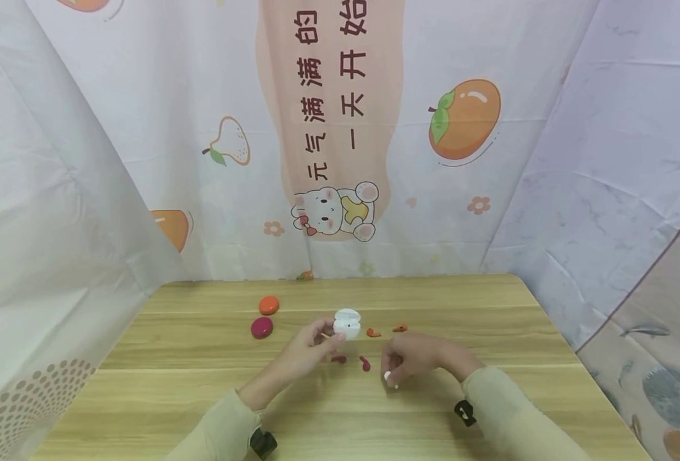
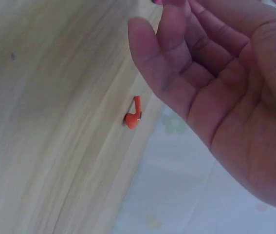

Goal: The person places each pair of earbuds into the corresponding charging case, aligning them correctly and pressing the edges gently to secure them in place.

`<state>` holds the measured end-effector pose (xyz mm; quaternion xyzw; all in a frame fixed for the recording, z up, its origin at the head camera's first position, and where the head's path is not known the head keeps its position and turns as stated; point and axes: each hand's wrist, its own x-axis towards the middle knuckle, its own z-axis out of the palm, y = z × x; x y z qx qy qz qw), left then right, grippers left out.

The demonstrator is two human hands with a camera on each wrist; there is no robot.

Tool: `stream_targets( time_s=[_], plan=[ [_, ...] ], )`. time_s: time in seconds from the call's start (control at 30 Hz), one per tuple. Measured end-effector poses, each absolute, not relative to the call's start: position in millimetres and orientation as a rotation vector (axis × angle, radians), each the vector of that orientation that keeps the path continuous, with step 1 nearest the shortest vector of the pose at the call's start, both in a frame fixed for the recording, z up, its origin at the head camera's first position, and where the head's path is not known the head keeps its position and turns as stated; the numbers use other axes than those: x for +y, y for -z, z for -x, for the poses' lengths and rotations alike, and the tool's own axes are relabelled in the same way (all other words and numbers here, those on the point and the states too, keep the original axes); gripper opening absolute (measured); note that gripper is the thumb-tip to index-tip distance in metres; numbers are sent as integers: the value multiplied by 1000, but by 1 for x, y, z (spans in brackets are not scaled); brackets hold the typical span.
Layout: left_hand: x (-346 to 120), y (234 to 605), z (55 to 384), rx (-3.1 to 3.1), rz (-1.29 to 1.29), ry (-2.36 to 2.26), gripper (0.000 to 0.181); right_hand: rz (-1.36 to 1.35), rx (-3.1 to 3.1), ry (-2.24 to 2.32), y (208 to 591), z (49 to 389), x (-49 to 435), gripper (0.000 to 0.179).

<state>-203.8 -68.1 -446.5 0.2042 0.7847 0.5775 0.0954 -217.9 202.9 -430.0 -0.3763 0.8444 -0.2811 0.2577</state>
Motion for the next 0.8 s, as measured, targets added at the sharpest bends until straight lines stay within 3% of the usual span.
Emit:
stream_targets(
  time_s=[0.4, 0.8],
  plan=[
    [-68, 448, 203, 2337, -613, -1726, 30, 1238, 2155, 902, 403, 213, 189, 6],
    [-69, 448, 205, 2349, -586, -1718, 36, 1169, 2367, 1202, 372, 206, 181, 16]
  ],
)
